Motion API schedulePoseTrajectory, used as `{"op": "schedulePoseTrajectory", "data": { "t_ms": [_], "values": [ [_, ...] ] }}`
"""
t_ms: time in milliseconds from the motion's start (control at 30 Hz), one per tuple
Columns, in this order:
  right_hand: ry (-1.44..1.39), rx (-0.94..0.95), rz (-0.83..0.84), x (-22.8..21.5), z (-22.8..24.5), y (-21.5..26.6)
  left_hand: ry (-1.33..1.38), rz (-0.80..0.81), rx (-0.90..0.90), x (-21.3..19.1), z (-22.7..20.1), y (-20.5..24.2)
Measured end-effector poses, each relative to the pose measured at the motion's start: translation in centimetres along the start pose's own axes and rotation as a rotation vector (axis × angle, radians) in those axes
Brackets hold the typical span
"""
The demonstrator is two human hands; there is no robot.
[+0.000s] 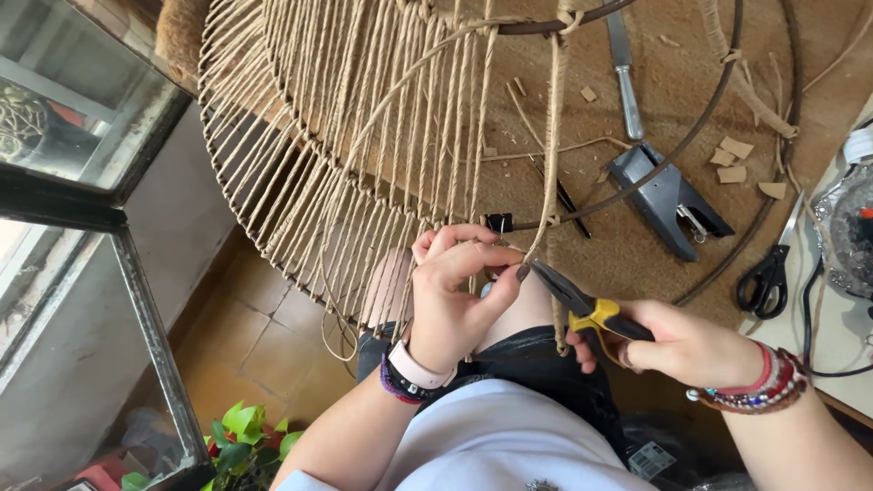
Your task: Weaving and securing twine to a wooden frame using a manual stapler and pliers
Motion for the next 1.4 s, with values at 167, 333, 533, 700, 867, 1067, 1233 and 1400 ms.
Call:
{"op": "schedulePoseTrajectory", "data": {
  "t_ms": [167, 333, 533, 700, 867, 1067, 1233, 1400],
  "values": [
    [-0.084, 0.034, 0.066, -0.4, 1.1, -0.2, 0.135, 0.062, -0.083, -0.2, 0.8, 0.1],
    [0.041, -0.048, 0.052, -2.0, 1.8, -0.2, 0.172, 0.094, -0.082, -0.6, 0.7, 0.0],
    [0.119, -0.056, 0.098, -2.8, 3.0, -0.9, 0.197, 0.097, -0.084, -0.6, 0.8, -0.1],
    [0.130, -0.025, 0.057, -3.9, 1.6, -1.6, 0.197, 0.087, -0.079, -0.7, 1.1, 0.0],
    [0.903, 0.017, -0.394, -2.8, 4.0, 0.0, 0.204, 0.088, -0.105, -0.8, 1.3, 0.0],
    [1.425, -0.104, -0.740, -1.3, 5.5, 1.1, 0.205, 0.094, -0.095, -0.7, 1.1, -0.2],
    [1.313, -0.092, -0.689, -1.7, 4.7, 1.1, 0.107, 0.120, -0.041, -1.6, -1.1, -1.5],
    [1.290, -0.071, -0.679, -1.9, 4.9, 0.9, 0.003, 0.113, -0.007, -1.4, -1.8, -2.6]
  ]
}}
Point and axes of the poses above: each hand's wrist, its own y-axis away from the middle knuckle, its own x-axis out of the palm, z = x × y, the point moved 4 cm from there along -y, towards the middle knuckle, and after that the axes turned 1 degree about z, right-handed, at the moved point
